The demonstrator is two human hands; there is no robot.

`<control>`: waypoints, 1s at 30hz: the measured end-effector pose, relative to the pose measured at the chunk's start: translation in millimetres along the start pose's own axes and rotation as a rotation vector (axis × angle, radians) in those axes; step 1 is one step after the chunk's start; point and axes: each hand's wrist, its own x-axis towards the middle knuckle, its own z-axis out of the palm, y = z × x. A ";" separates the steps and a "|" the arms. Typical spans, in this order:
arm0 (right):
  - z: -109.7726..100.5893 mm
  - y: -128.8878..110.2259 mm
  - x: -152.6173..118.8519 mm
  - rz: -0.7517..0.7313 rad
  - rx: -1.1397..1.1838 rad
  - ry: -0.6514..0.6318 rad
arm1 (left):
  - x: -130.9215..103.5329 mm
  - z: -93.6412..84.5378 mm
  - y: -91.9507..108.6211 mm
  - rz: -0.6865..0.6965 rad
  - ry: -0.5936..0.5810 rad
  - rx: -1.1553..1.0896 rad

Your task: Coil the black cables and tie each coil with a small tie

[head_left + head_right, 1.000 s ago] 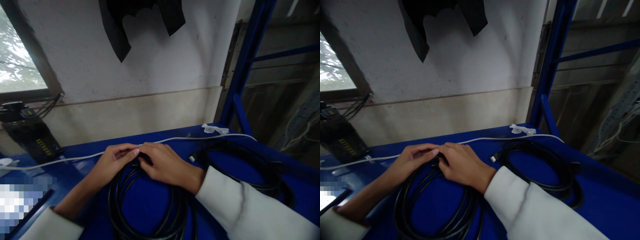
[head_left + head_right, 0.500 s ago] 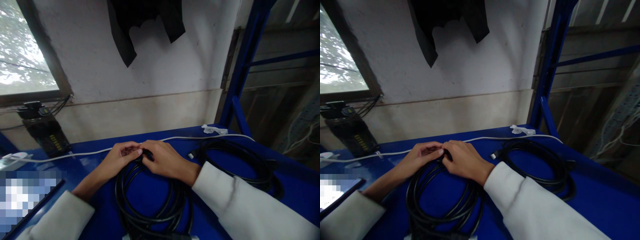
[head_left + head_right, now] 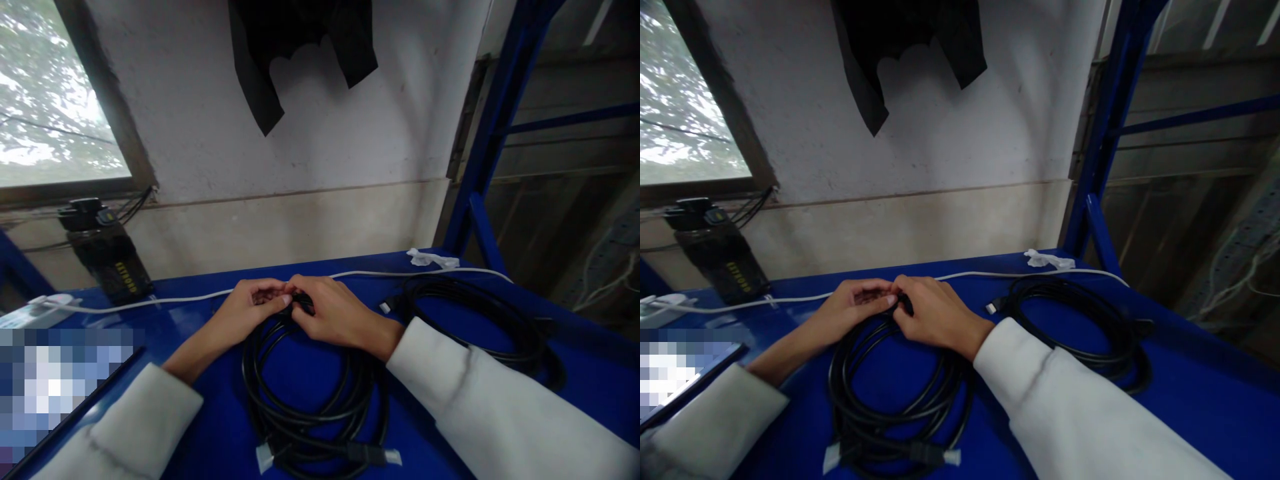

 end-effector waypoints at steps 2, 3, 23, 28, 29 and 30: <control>0.3 -0.1 0.0 0.011 0.009 0.001 | 0.6 -0.1 -0.8 0.001 0.004 -0.013; 0.5 -0.2 0.2 0.015 0.011 0.002 | 1.0 -0.1 -1.1 0.002 0.006 -0.017; 0.3 -1.5 0.8 0.037 -0.004 0.011 | 1.0 6.6 1.4 0.049 0.100 0.077; 1.2 -0.6 2.1 0.045 -0.010 0.024 | -2.1 8.4 6.3 0.111 0.131 0.202; 1.5 -0.3 2.3 0.050 -0.015 0.027 | -2.5 8.6 7.0 0.123 0.143 0.226; 1.8 -0.1 2.5 0.056 -0.019 0.029 | -2.9 8.7 7.4 0.134 0.154 0.246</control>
